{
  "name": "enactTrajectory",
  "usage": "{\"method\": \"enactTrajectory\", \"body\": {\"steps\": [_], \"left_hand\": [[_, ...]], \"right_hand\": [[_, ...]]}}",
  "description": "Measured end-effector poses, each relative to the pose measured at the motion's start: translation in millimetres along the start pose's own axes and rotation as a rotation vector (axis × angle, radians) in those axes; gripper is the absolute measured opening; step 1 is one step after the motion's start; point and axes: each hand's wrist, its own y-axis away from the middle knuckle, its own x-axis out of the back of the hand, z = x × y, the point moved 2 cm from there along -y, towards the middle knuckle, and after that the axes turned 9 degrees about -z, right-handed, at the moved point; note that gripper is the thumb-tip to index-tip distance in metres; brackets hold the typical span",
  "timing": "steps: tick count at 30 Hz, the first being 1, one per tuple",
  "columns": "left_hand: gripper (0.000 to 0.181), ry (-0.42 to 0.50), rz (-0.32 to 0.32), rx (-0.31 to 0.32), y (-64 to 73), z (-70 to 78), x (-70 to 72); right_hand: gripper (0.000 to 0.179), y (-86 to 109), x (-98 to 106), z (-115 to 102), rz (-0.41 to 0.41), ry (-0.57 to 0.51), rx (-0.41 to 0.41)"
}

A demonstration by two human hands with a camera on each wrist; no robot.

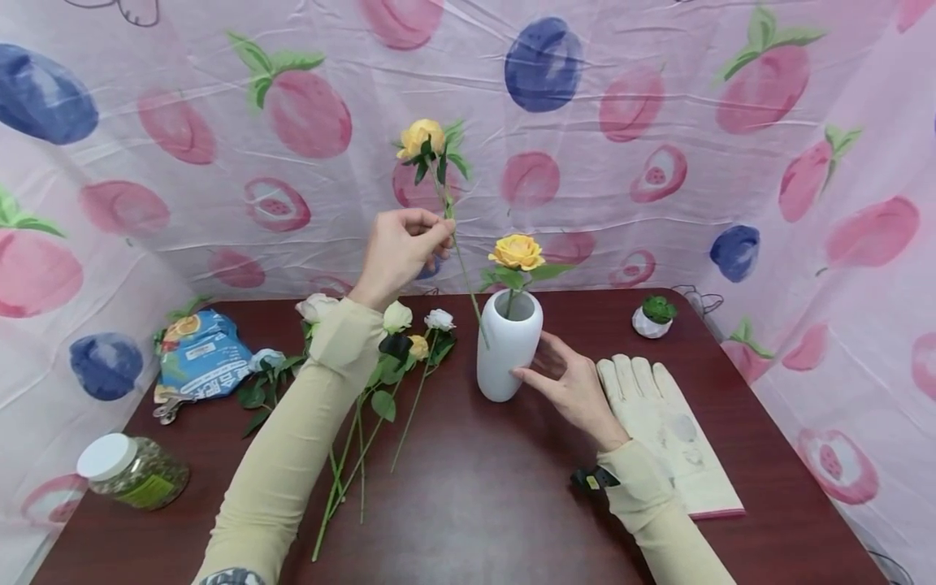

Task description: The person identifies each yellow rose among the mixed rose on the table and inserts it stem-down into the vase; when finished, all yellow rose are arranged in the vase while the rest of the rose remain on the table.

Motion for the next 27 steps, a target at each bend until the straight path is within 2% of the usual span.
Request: {"method": "enactTrajectory", "body": {"steps": [6, 13, 22, 27], "left_hand": [[0.020, 0.067, 0.034, -0.081, -11.6, 6.6, -4.8], [0.018, 0.163, 0.115, -0.126, -20.7, 3.1, -6.0], [0.018, 0.137, 0.178, -0.163, -24.7, -5.1, -8.7], [0.019, 0.072, 0.157, -0.195, -21.8, -12.0, -14.9]], "right_hand": [[0.067, -0.1, -1, 0, 0.002, -0.014, -0.009], [0.066, 0.5, 1, 0, 0.000, 0.007, -0.014], [0.065, 1.3, 1, 0, -0.006, 0.008, -0.019], [0.065, 0.8, 1, -1, -0.003, 0.014, -0.012]]}}
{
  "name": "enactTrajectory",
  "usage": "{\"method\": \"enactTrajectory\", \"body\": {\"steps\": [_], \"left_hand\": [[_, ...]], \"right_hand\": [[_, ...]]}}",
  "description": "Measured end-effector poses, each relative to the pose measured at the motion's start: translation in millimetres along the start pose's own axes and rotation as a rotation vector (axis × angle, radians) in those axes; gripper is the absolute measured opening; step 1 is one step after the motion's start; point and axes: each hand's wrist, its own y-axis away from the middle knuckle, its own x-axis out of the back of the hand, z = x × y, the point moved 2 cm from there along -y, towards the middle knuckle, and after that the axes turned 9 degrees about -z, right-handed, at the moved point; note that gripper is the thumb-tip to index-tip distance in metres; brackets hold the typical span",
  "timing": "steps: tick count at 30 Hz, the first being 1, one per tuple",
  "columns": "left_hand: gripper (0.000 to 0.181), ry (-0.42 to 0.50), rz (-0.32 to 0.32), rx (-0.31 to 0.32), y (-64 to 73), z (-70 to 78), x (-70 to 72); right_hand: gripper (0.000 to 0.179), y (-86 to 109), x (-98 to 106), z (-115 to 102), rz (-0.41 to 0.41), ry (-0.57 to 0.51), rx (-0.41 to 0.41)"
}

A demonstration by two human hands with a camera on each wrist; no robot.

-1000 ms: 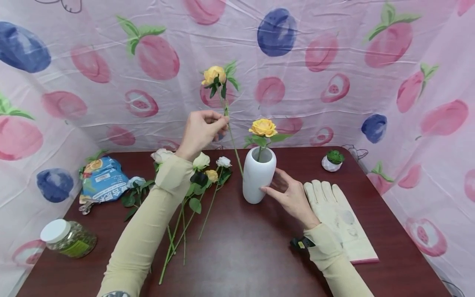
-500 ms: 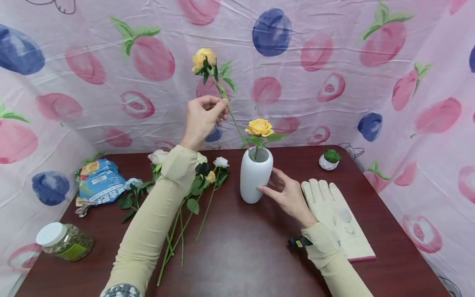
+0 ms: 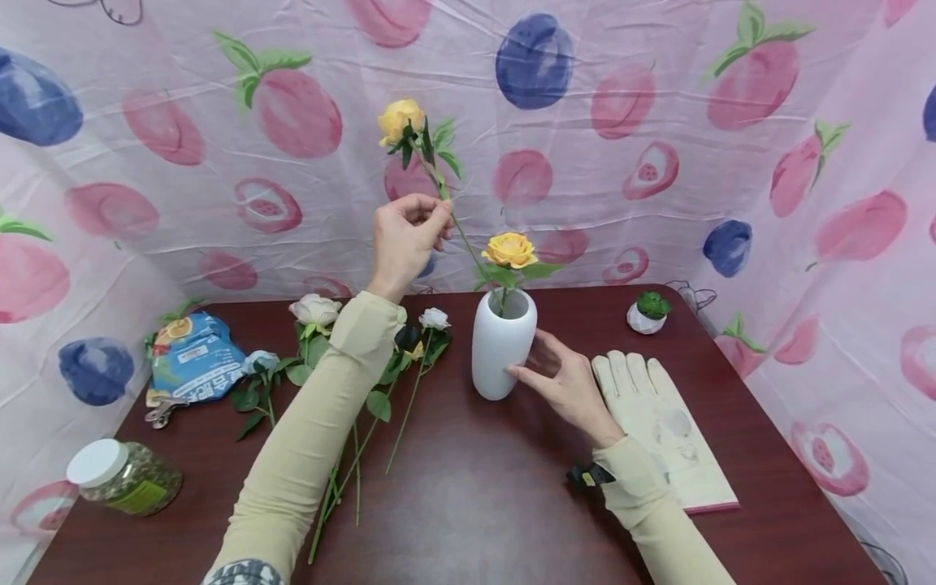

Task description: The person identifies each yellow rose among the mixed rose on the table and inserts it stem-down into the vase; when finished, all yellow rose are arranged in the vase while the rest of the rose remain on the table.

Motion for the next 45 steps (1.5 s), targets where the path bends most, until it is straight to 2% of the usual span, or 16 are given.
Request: {"method": "enactTrajectory", "body": {"steps": [10, 18, 24, 29, 33, 36, 42, 45], "left_hand": [[0.019, -0.059, -0.106, -0.003, 18.2, -17.6, -13.1], [0.019, -0.114, -0.225, 0.054, 33.9, -24.7, -21.8], [0.015, -0.168, -0.258, 0.026, 43.7, -27.1, -29.4], [0.014, -0.259, -0.255, -0.019, 53.1, -29.8, -33.1], [0.015, -0.310, -0.255, -0.019, 59.6, -33.3, -32.9], [0.017, -0.277, -0.250, 0.002, 62.8, -37.6, -33.7], [0.016, -0.108, -0.220, 0.056, 68.7, -46.1, -31.6], [0.015, -0.058, -0.223, 0.060, 71.7, -47.1, -28.4]], "right_hand": [[0.063, -0.2, -1, 0, -0.006, -0.007, -0.002], [0.062, -1.1, -1, 1, -0.002, -0.010, 0.008], [0.063, -2.5, -2, -1, 0.006, -0.009, -0.003], [0.063, -1.7, -2, -2, 0.007, 0.004, -0.003], [0.062, -1.2, -2, 0, 0.006, 0.007, 0.007], [0.062, -1.5, -1, 0, 0.005, 0.014, 0.012], [0.062, -2.0, -1, -1, -0.002, 0.012, 0.016], [0.062, -2.5, 0, -1, 0.000, 0.016, 0.015]]}}
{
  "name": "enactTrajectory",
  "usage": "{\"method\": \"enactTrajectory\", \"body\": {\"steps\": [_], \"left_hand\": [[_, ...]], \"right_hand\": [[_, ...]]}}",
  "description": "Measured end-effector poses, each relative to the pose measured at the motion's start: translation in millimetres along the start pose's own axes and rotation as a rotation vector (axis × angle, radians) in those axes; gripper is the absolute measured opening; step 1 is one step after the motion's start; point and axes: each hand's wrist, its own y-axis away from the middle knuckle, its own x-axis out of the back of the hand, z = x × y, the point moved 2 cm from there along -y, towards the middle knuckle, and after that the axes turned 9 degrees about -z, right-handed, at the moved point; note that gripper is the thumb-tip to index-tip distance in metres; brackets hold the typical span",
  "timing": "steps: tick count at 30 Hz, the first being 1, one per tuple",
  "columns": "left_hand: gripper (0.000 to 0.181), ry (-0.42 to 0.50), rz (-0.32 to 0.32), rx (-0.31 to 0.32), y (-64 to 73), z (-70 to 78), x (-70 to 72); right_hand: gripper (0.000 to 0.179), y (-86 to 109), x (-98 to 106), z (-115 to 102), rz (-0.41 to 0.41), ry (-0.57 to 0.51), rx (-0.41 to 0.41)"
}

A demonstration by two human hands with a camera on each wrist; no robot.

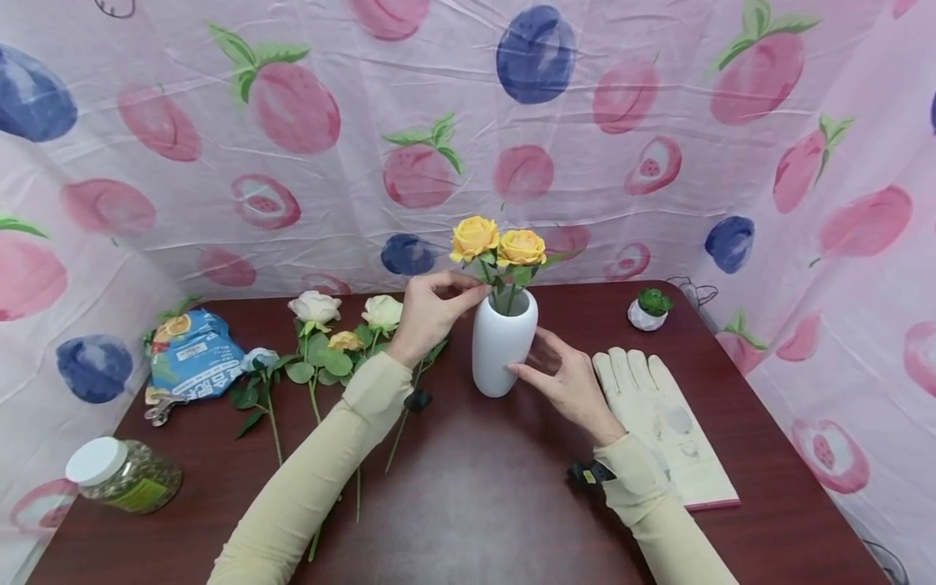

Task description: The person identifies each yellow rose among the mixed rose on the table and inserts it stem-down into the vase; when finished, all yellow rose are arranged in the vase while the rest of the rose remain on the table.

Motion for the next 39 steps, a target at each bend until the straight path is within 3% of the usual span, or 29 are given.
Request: {"method": "enactTrajectory", "body": {"steps": [6, 11, 14, 19, 22, 24, 28, 32, 36, 39], "left_hand": [[0.017, 0.009, -0.018, 0.019, 10.3, -1.6, 7.8], [0.017, -0.041, 0.006, 0.048, 20.6, -4.1, 18.6], [0.017, -0.126, 0.022, 0.074, 28.8, -6.8, 30.0], [0.018, -0.378, 0.015, 0.155, 46.8, -15.7, 58.2], [0.018, -0.525, -0.062, 0.239, 64.0, -24.5, 74.2], [0.017, -0.612, -0.151, 0.291, 78.1, -32.4, 81.8], [0.018, -0.733, -0.304, 0.394, 107.9, -47.2, 87.1], [0.021, -0.764, -0.358, 0.477, 129.2, -56.3, 83.8], [0.020, -0.726, -0.325, 0.482, 137.6, -54.8, 81.9], [0.015, -0.641, -0.304, 0.512, 140.4, -51.5, 84.0]], "right_hand": [[0.063, 0.0, 0, -1, -0.002, -0.002, -0.011], [0.063, 0.8, 0, 0, -0.003, 0.006, -0.020], [0.063, 1.0, 0, 0, 0.001, 0.003, -0.020], [0.063, 0.9, -1, 1, 0.009, -0.006, 0.003], [0.063, 1.2, -1, 0, 0.004, 0.001, 0.008], [0.063, 1.0, -1, 1, 0.003, 0.011, 0.007], [0.063, 0.3, -1, 2, 0.002, 0.020, 0.008], [0.063, 0.4, 0, 1, 0.004, 0.017, 0.004], [0.063, 0.4, 0, 1, 0.008, 0.006, 0.006], [0.062, 0.5, 0, 1, 0.005, -0.002, 0.001]]}}
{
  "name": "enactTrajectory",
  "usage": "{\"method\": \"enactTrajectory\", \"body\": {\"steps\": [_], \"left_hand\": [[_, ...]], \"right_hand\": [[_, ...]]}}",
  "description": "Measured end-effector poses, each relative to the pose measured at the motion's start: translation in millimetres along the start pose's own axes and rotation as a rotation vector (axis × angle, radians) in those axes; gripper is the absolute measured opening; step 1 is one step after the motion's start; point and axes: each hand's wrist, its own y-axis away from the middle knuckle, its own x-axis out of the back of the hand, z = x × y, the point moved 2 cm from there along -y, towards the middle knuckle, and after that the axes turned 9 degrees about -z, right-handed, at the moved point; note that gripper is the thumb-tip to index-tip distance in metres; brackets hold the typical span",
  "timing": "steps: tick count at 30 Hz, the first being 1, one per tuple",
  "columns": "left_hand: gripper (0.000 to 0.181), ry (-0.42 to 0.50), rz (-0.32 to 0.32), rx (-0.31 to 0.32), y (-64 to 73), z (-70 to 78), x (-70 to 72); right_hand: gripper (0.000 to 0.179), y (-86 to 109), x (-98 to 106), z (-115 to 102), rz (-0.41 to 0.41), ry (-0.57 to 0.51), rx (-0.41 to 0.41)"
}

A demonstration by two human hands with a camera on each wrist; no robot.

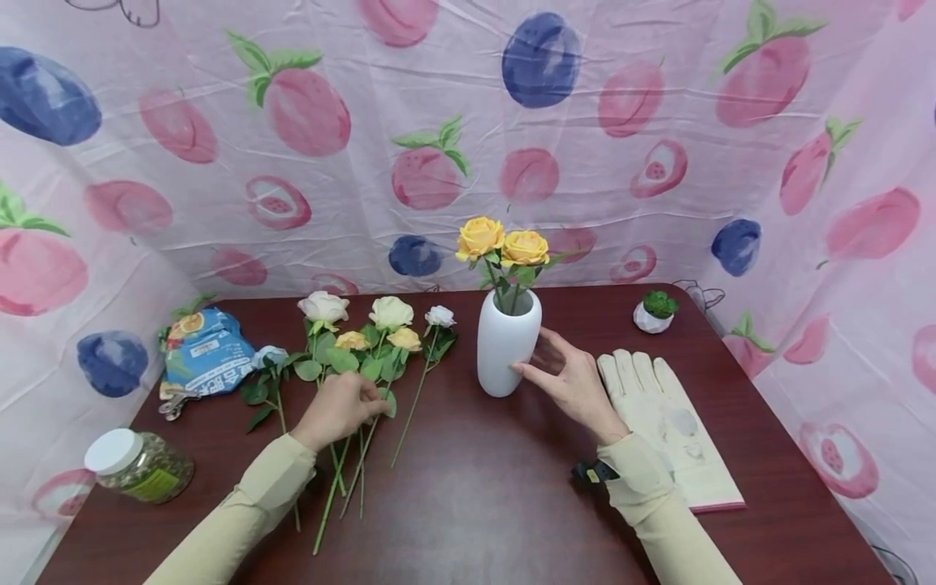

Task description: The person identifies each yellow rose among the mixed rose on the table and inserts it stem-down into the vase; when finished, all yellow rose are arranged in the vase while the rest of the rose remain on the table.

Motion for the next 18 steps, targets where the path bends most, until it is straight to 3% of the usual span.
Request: {"method": "enactTrajectory", "body": {"steps": [6, 12, 18], "left_hand": [[0.012, 0.138, -0.042, 0.025, 5.6, -2.5, 6.3], [0.012, 0.217, -0.034, 0.022, 9.0, -2.3, 9.9], [0.017, 0.361, -0.017, 0.014, 8.1, 0.5, 15.5]], "right_hand": [[0.063, 0.8, 0, -2, -0.003, 0.000, -0.009], [0.065, 1.1, 1, -3, -0.009, 0.002, -0.010], [0.064, 2.9, 3, -2, -0.025, -0.008, -0.034]]}}
